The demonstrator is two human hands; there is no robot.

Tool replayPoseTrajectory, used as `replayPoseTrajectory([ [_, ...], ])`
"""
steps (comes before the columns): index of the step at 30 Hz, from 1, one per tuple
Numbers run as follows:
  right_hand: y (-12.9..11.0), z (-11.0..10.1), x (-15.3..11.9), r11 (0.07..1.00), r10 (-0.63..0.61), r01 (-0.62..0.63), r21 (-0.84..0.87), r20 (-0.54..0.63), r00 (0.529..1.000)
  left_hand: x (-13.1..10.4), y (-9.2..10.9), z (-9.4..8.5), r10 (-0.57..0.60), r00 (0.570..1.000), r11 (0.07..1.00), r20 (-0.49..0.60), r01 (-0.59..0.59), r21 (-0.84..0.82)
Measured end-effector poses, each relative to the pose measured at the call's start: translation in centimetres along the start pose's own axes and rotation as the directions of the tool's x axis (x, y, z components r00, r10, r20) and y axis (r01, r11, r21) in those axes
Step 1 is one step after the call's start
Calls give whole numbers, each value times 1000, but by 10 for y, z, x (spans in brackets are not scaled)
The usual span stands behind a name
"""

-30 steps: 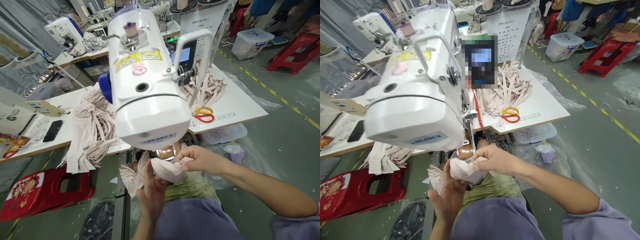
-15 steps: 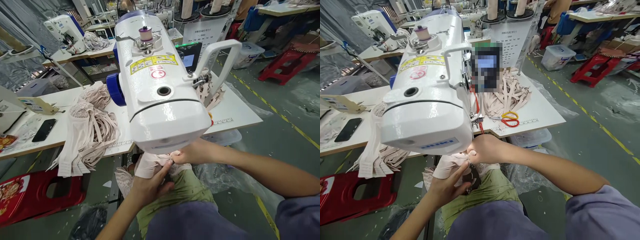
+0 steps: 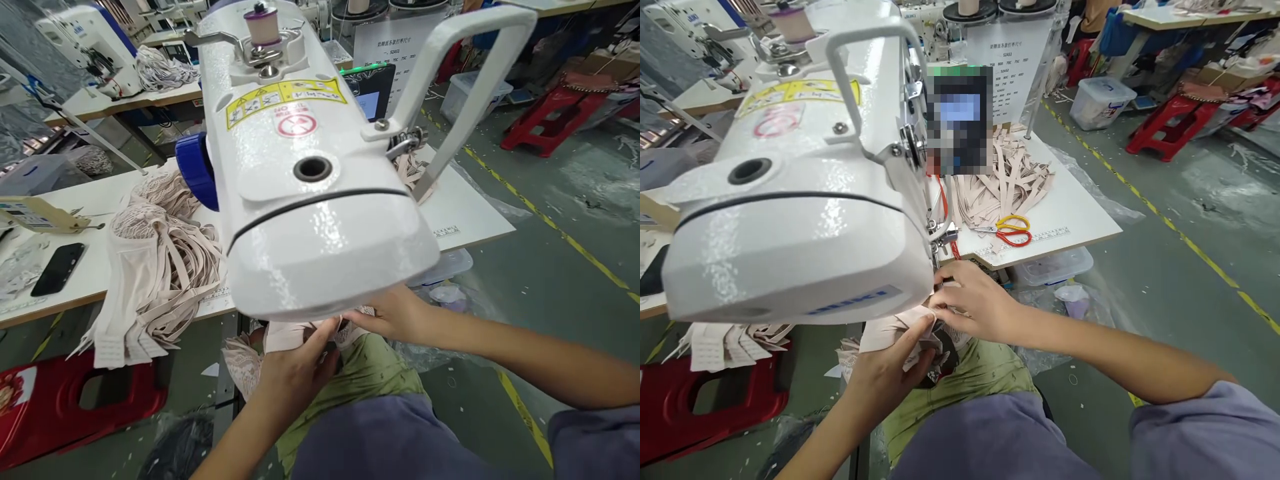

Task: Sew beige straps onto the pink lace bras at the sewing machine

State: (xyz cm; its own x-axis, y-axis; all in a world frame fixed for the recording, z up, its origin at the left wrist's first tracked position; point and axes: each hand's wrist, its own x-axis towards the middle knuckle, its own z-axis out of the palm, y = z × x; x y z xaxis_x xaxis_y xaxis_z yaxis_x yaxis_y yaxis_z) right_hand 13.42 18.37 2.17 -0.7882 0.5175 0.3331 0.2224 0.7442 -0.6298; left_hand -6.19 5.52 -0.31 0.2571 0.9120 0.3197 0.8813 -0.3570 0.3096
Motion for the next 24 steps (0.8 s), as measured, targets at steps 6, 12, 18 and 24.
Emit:
replayPoseTrajectory([
  [6, 4, 2, 3, 976, 115, -114, 186, 6, 993, -1, 16, 3, -120, 993, 991, 12, 120, -52],
  [12, 7, 6, -3, 990, 38, -31, 139, -50, 998, 2, 22, 6, -118, 993, 989, -31, 121, 88],
  [18, 16, 16, -19, 910, -378, 314, -269, -230, 897, 2, 19, -7, -125, 991, 990, 39, 122, 67],
  [24, 12, 11, -10, 835, -442, 314, -451, -213, 871, 6, -11, -21, 74, 983, 994, 166, -58, -95],
])
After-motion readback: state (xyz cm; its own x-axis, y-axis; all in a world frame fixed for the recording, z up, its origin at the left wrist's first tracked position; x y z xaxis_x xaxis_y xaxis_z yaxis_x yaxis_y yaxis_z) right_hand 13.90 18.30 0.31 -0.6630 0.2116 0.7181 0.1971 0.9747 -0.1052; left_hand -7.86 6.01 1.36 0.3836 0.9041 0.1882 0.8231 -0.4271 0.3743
